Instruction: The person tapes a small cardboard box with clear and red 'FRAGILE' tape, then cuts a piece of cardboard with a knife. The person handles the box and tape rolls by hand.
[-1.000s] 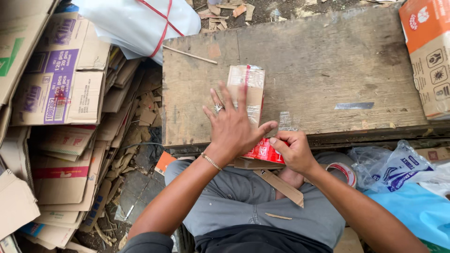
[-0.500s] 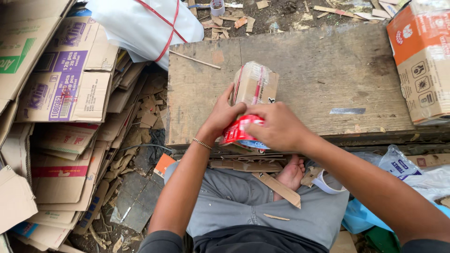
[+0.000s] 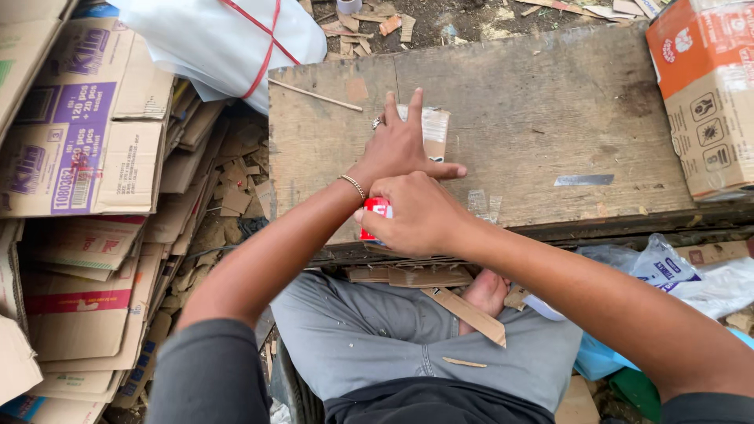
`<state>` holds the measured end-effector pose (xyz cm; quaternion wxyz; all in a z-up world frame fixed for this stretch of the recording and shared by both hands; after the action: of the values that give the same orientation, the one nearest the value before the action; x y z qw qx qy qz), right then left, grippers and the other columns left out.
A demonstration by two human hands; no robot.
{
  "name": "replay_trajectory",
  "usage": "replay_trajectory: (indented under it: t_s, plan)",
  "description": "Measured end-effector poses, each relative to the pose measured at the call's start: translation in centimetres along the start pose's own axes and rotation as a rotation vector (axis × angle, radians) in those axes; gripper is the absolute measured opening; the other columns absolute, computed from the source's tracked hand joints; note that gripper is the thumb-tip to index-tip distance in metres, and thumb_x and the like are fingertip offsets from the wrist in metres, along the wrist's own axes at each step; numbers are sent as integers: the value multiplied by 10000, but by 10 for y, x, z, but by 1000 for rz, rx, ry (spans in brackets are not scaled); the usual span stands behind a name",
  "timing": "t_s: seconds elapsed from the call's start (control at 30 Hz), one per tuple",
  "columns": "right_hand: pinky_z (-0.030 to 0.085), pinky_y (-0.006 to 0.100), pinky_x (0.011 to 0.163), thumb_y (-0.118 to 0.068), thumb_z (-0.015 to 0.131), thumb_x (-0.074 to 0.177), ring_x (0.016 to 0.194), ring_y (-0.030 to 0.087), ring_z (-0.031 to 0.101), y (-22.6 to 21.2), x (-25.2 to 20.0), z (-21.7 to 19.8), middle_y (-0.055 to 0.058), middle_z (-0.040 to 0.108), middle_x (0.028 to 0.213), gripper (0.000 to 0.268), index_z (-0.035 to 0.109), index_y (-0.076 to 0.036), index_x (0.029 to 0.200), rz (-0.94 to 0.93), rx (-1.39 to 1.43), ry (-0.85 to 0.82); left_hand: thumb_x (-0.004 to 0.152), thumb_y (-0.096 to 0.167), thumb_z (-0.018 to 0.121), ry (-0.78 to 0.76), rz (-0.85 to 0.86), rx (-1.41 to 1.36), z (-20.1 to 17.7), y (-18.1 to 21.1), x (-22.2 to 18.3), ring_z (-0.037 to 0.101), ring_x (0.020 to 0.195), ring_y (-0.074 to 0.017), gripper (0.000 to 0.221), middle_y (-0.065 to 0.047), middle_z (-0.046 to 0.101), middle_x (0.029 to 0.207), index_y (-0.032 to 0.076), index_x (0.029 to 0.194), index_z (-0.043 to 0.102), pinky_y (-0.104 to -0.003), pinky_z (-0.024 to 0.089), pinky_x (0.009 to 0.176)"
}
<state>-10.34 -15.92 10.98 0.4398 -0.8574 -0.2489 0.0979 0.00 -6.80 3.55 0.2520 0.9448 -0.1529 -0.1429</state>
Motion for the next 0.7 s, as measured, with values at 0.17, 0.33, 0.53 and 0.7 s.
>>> replay_trajectory:
  t_s: [0.17,0.33,0.53,0.7]
  plan:
    - [456,473,768,-345,764,862,568,286,661,5,1,0,173,685,612,372,719,-6,717,-47,-45,55,542,682,888,79,-36,13,-8,-8,-12,605,1106,-600,1353,-365,95,1622,232,1604,182,-593,531,920]
    - [521,433,602,-344,744,877,635,321,664,15,-7,-17,190,671,708,361,710,0,772,-123,-54,80,566,639,899,141,17,37,-3,-17,-10,613,1117,-578,1289,-376,147,1591,250,1605,244,-593,534,912]
    - [500,471,568,-367,730,861,551,364,632,33,-32,-42,233,631,611,387,727,8,766,219,-260,-126,557,576,843,122,10,66,-4,-4,-16,612,1109,-574,1237,-414,175,1558,204,1591,276,-561,531,936]
    - [478,441,528,-368,735,848,501,309,617,51,-52,-37,221,637,603,384,721,8,774,306,-179,-71,565,583,810,109,-1,74,-11,1,-20,620,1104,-566,1238,-435,180,1548,181,1600,261,-552,537,920]
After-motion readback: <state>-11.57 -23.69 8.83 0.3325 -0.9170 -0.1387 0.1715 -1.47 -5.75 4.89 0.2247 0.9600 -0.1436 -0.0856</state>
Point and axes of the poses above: each hand's wrist, its own x-axis towards the middle knuckle, its own z-axis out of the palm, y = z × x, the point moved 1 cm from there along x, towards the middle knuckle
